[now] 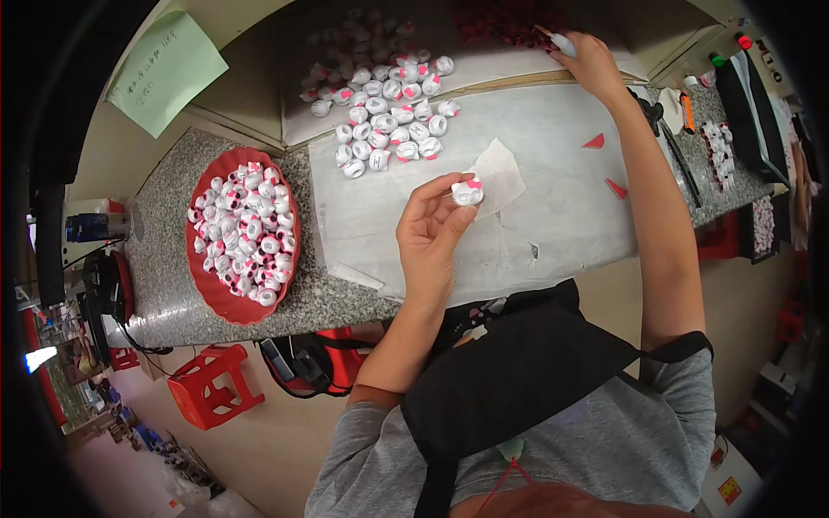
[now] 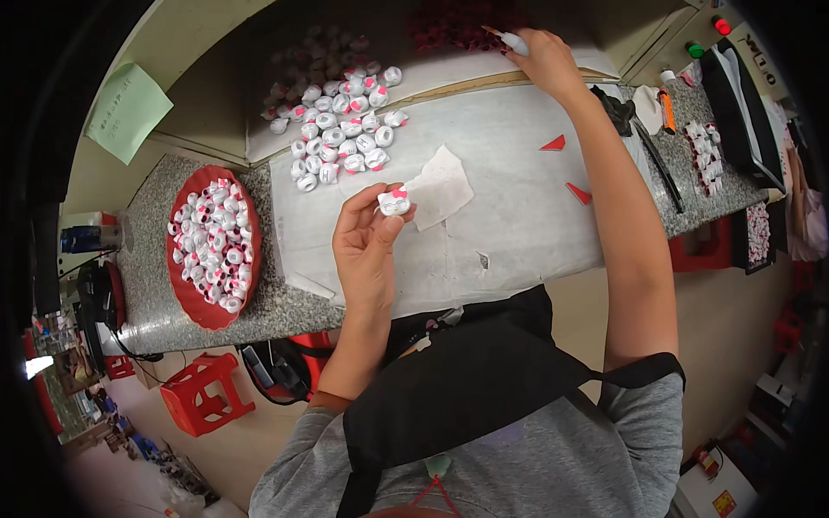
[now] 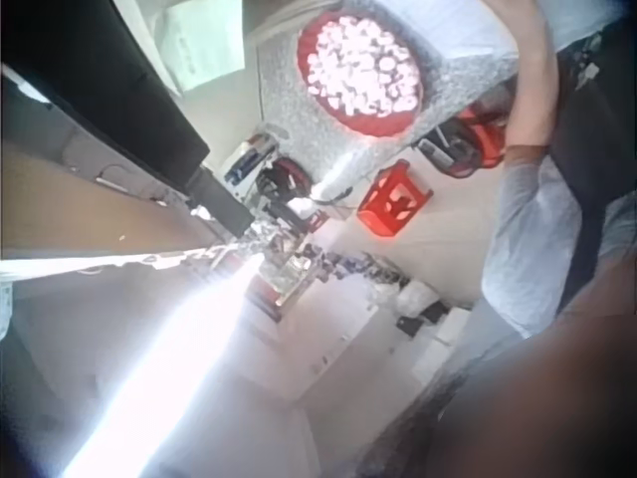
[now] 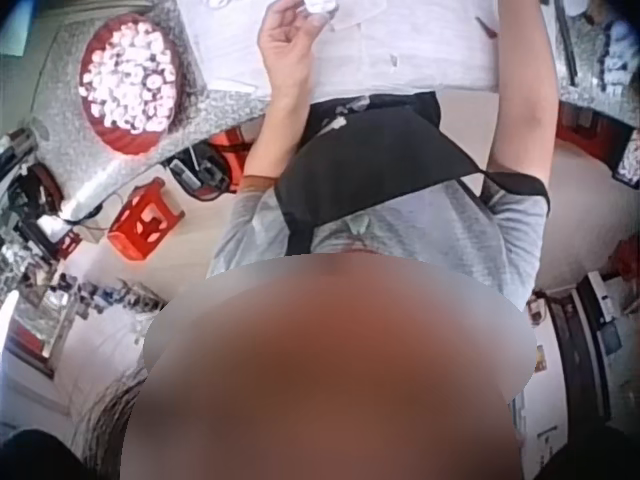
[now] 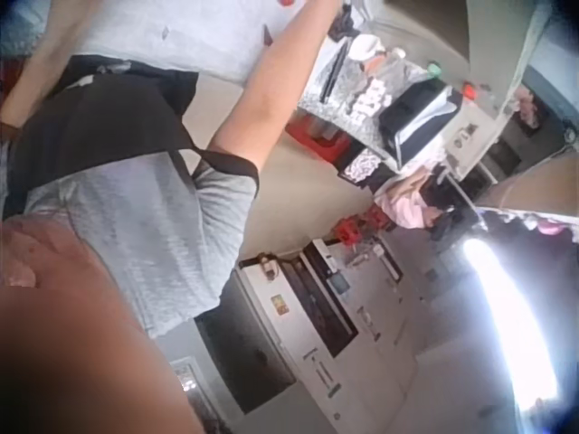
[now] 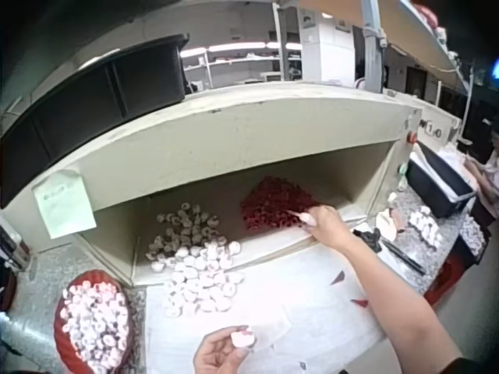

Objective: Applying a liquid substance from a squeeze bottle onto small white and pink toy components.

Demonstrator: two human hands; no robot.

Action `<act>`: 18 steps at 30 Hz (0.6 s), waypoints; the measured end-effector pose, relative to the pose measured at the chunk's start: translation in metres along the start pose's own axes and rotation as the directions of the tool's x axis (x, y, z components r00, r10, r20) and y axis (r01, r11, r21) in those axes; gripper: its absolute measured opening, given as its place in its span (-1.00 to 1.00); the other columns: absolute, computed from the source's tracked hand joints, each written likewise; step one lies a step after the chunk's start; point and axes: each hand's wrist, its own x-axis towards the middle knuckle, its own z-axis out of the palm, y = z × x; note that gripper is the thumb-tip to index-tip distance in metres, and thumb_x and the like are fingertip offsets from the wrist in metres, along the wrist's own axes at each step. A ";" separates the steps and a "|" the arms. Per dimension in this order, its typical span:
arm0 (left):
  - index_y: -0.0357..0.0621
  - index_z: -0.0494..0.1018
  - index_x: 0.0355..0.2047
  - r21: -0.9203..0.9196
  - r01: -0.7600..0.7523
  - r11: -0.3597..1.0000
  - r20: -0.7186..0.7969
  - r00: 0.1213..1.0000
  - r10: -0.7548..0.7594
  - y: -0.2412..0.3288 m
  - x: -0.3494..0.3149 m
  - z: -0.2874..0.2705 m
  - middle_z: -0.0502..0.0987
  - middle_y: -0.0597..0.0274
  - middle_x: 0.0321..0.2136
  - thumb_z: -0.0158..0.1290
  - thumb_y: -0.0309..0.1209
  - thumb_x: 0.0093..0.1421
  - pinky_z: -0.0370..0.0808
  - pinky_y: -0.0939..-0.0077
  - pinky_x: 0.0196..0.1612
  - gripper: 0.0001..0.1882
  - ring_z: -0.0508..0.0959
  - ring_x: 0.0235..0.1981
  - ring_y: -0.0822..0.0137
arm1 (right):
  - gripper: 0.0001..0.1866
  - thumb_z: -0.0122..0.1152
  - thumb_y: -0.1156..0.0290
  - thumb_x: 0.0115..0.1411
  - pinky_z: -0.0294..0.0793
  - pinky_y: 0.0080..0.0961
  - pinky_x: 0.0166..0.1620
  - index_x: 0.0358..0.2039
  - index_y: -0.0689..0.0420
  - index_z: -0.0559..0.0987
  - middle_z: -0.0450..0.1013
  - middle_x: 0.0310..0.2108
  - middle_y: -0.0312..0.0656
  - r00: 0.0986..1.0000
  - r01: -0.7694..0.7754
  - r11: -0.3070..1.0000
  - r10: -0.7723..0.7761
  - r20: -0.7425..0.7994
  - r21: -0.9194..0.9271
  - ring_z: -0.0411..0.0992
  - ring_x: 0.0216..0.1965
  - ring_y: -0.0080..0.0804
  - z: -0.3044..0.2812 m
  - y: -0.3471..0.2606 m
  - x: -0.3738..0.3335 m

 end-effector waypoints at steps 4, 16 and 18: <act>-0.31 0.23 -0.23 -0.016 0.031 0.999 -0.010 0.999 -0.031 0.002 0.001 0.001 0.35 0.09 -0.27 -0.06 -0.66 -0.07 0.33 0.60 -0.20 -0.67 0.38 -0.29 0.43 | -0.82 0.05 0.42 -0.06 0.27 -0.55 -0.41 -0.46 0.26 0.40 0.38 -0.55 -0.17 0.982 0.096 0.965 -0.053 -0.180 0.243 0.35 -0.50 -0.34 -0.018 -0.019 -0.027; -0.33 0.24 -0.23 0.138 -0.048 0.989 0.037 0.998 0.043 -0.002 -0.002 0.002 0.37 0.04 -0.29 -0.05 -0.65 -0.07 0.35 0.52 -0.20 -0.67 0.39 -0.27 0.36 | -0.90 0.07 0.61 -0.16 0.28 -0.63 -0.46 -0.57 0.27 0.36 0.31 -0.56 -0.17 0.946 -0.314 -0.052 0.071 0.317 0.948 0.28 -0.55 -0.52 -0.032 -0.116 -0.145; -0.31 0.30 -0.25 0.306 -0.131 0.943 0.075 0.991 0.113 -0.005 -0.002 0.003 0.35 0.12 -0.27 -0.03 -0.68 -0.11 0.37 0.62 -0.26 -0.67 0.38 -0.28 0.41 | -0.89 0.08 0.62 -0.17 0.29 -0.62 -0.47 -0.56 0.27 0.36 0.31 -0.55 -0.16 0.936 -0.339 -0.137 0.048 0.348 0.931 0.28 -0.54 -0.50 -0.031 -0.122 -0.150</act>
